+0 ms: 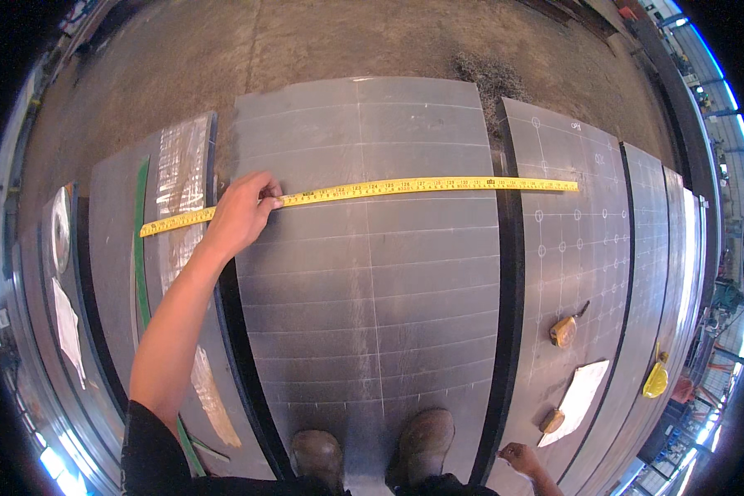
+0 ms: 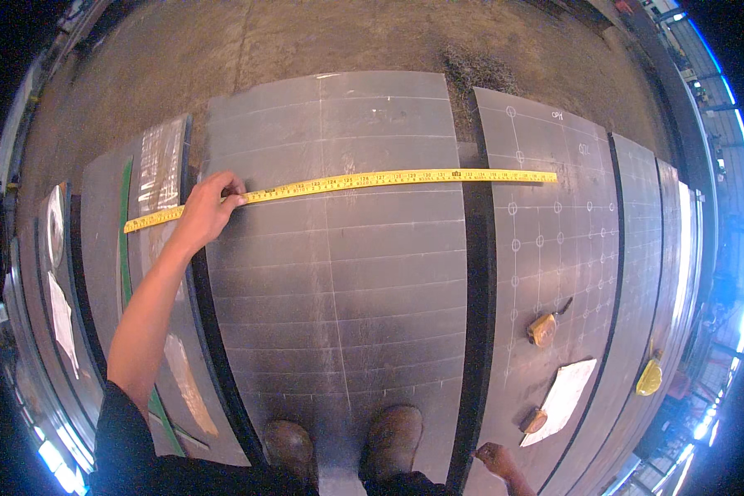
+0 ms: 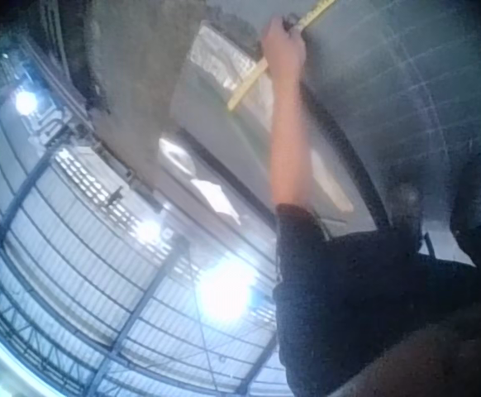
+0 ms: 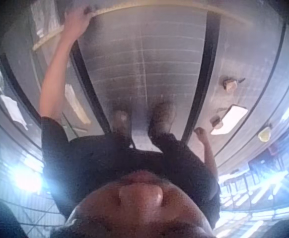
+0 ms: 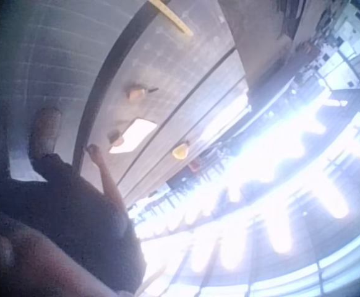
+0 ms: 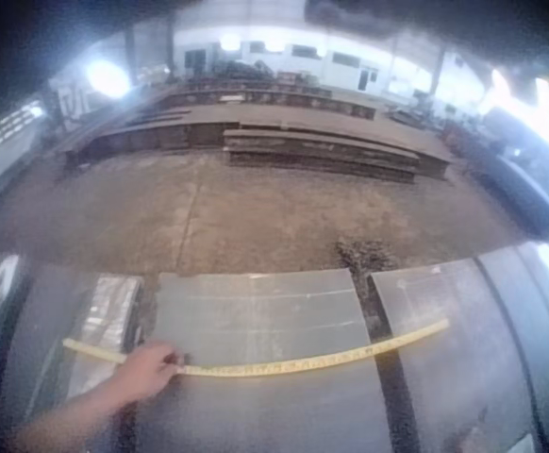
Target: The person measures and marks large metal sheets using a tape measure, a green straightedge, and a white marker. They align the straightedge, draw lines, and take multiple measurements across the sheet surface in a workshop setting.
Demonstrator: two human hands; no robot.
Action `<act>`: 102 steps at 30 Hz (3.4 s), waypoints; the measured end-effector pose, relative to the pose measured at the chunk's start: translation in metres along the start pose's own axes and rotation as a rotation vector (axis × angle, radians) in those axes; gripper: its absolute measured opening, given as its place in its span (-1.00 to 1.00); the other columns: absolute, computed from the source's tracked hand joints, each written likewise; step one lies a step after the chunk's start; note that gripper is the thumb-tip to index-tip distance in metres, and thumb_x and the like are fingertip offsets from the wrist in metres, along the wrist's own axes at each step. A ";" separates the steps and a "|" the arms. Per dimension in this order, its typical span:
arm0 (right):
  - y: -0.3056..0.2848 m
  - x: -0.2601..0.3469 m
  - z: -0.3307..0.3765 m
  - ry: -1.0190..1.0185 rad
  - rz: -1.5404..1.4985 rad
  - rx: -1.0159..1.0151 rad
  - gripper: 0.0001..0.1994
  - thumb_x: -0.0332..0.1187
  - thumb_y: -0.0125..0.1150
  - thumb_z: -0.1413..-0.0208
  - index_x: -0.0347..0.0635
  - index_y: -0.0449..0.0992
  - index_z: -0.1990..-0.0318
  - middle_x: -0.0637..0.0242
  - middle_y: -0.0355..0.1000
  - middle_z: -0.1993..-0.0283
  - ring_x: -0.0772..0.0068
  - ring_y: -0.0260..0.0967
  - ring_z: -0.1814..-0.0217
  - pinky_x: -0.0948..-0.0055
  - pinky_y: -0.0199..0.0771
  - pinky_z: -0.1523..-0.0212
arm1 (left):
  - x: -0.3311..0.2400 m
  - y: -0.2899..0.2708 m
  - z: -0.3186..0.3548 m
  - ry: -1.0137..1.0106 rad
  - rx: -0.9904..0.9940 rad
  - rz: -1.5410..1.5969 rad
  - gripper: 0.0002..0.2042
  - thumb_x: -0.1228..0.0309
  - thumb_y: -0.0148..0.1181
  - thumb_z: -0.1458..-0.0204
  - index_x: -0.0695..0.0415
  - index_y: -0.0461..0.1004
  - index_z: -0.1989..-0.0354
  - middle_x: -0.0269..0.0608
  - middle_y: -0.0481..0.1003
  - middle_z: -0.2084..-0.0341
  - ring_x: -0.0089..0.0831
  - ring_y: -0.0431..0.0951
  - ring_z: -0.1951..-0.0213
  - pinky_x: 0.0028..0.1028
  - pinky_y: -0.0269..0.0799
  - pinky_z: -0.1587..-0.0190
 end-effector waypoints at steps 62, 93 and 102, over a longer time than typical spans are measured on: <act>-0.008 0.026 -0.003 0.176 0.030 0.041 -0.59 0.02 0.40 -0.10 -0.21 0.65 0.27 0.11 0.59 0.45 0.28 0.57 0.42 0.22 0.53 0.29 | -0.017 0.027 -0.008 0.111 -0.070 -0.101 -0.90 0.55 0.29 0.02 0.29 0.48 0.38 -0.03 0.52 0.35 0.01 0.53 0.17 -0.14 0.41 0.09; -0.170 0.477 -0.076 -0.902 0.183 -0.576 -0.82 -0.38 0.18 -0.21 -0.25 0.50 0.10 -0.09 0.50 0.18 -0.19 0.49 0.10 -0.03 0.49 0.11 | -0.015 0.031 -0.006 0.078 -0.086 -0.070 -0.90 0.65 0.24 0.07 0.29 0.42 0.41 0.01 0.43 0.37 0.04 0.46 0.18 -0.11 0.38 0.09; -0.142 0.525 -0.149 -0.822 0.088 -0.715 -0.82 -0.37 0.22 -0.14 -0.32 0.52 0.22 -0.08 0.49 0.26 -0.19 0.51 0.21 -0.04 0.51 0.15 | -0.017 0.032 -0.005 0.057 -0.054 -0.052 -0.90 0.66 0.20 0.02 0.29 0.41 0.36 0.01 0.40 0.36 0.07 0.46 0.21 -0.14 0.38 0.11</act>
Point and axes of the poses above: each hand's wrist, its own z-axis away from the middle knuckle, its own y-axis out of the palm, x = y × z, the point moved 1 cm from there along -z, towards the middle knuckle
